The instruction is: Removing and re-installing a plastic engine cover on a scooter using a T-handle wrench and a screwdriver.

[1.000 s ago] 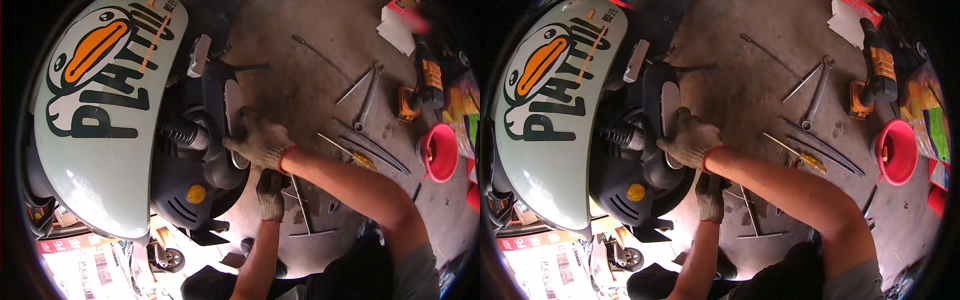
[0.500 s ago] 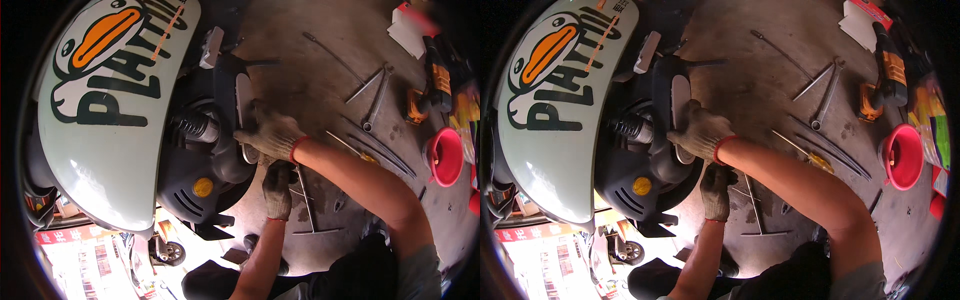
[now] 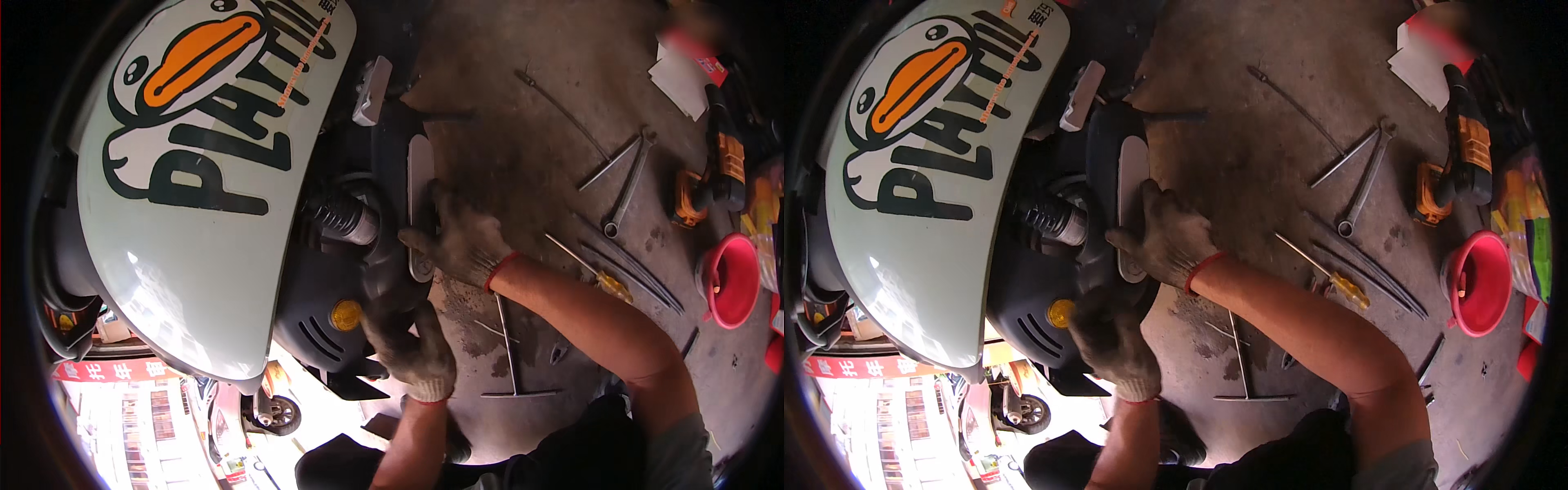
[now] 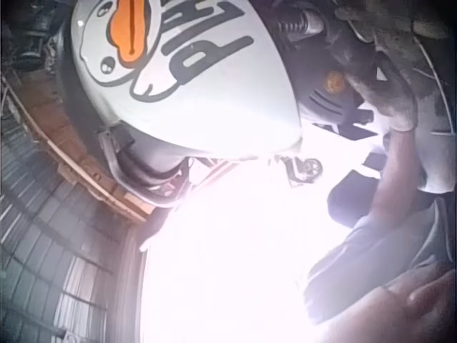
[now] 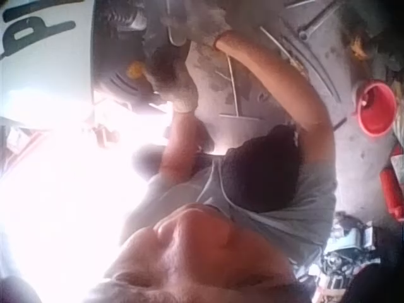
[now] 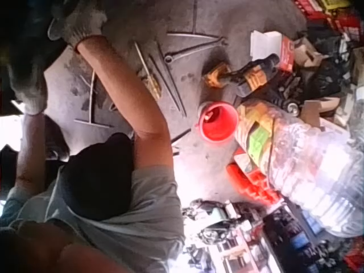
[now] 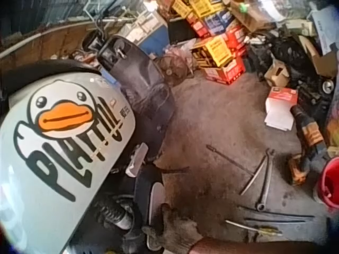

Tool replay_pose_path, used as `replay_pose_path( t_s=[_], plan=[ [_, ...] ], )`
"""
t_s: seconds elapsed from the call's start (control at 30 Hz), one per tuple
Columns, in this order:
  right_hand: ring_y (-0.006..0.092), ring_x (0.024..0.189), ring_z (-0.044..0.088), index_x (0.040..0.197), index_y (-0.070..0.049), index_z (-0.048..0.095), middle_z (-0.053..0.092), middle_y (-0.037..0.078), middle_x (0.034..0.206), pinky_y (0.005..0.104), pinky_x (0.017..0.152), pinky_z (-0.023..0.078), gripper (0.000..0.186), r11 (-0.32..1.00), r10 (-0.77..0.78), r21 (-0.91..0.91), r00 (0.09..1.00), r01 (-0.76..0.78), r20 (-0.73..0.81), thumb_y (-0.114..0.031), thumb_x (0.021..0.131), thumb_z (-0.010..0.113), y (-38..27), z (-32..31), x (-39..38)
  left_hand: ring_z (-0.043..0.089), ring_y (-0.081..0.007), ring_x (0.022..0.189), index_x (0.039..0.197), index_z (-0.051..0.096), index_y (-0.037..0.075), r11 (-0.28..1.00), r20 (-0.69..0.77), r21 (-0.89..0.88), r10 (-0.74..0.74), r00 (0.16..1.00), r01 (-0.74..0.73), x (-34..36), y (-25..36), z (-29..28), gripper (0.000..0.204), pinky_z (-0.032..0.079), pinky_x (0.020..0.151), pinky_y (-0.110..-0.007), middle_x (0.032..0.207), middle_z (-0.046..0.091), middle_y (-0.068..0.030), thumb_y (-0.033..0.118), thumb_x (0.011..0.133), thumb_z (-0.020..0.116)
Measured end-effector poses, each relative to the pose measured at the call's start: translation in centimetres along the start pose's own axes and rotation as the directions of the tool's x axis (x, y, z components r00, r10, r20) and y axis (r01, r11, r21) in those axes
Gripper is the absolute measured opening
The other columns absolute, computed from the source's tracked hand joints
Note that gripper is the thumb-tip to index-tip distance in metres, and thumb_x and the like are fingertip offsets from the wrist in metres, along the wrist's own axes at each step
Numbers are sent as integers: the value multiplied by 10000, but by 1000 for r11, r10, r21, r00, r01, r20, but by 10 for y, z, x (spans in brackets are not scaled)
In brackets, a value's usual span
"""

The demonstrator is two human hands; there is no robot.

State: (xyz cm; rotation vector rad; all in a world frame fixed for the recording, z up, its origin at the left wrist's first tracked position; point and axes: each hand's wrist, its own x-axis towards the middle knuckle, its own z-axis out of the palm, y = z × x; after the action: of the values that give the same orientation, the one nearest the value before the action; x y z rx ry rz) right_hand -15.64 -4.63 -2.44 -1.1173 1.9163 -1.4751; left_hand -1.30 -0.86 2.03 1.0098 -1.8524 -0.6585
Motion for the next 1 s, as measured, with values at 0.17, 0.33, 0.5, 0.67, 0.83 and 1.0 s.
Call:
replay_pose_path(
  t_s=[0.17, 0.33, 0.5, 0.67, 0.83, 1.0],
  plan=[
    [377, 853, 641, 1140, -51, 475, 615, 180, 946, 442, 730, 529, 528, 995, -98, -4, 981, 99, -169, -433, 821, 652, 5, 4, 10, 521, -366, 1119, 1314, 451, 44, 788, 168, 556, 203, 965, -263, 44, 7, 0, 658, 450, 917, -434, 1213, 495, -206, 150, 734, 743],
    [348, 1046, 606, 1387, -89, 388, 566, 190, 1224, 440, 881, 484, 648, 992, -27, 123, 996, 37, -82, -430, 875, 592, 6, 1, 20, 483, -400, 1168, 1366, 402, 77, 681, 178, 692, 160, 971, -239, 54, 9, 9, 763, 416, 971, -466, 1251, 472, -220, 133, 687, 744],
    [351, 915, 634, 1398, -86, 367, 545, 214, 1157, 443, 763, 516, 664, 984, -127, -146, 970, 98, -209, -410, 866, 600, 8, 4, 40, 485, -402, 1162, 1368, 378, 62, 736, 253, 566, 274, 928, -372, 66, 6, 0, 791, 413, 975, -455, 1264, 465, -209, 97, 664, 737],
    [338, 791, 653, 1352, -73, 400, 520, 196, 1086, 419, 612, 543, 613, 952, -280, -210, 915, 225, -291, -402, 869, 586, 10, 12, 48, 499, -381, 1132, 1309, 400, 7, 852, 324, 438, 148, 934, -287, 73, 3, -6, 782, 424, 941, -447, 1228, 483, -204, 50, 617, 763],
    [327, 801, 641, 1294, -27, 458, 538, 189, 1031, 410, 636, 540, 538, 938, -195, -322, 962, 126, -190, -350, 880, 578, 10, 12, 53, 514, -386, 1074, 1299, 405, 11, 806, 315, 486, 200, 928, -339, 74, 3, -6, 780, 427, 910, -463, 1162, 503, -201, 50, 612, 772],
    [333, 999, 599, 1284, -22, 497, 562, 184, 1140, 436, 855, 486, 550, 996, -77, 24, 975, 83, -207, -361, 867, 614, 19, 2, 62, 518, -390, 1050, 1297, 408, 8, 813, 281, 509, 153, 948, -282, 71, 4, -4, 764, 431, 898, -467, 1139, 508, -209, 46, 621, 762]
  ],
)
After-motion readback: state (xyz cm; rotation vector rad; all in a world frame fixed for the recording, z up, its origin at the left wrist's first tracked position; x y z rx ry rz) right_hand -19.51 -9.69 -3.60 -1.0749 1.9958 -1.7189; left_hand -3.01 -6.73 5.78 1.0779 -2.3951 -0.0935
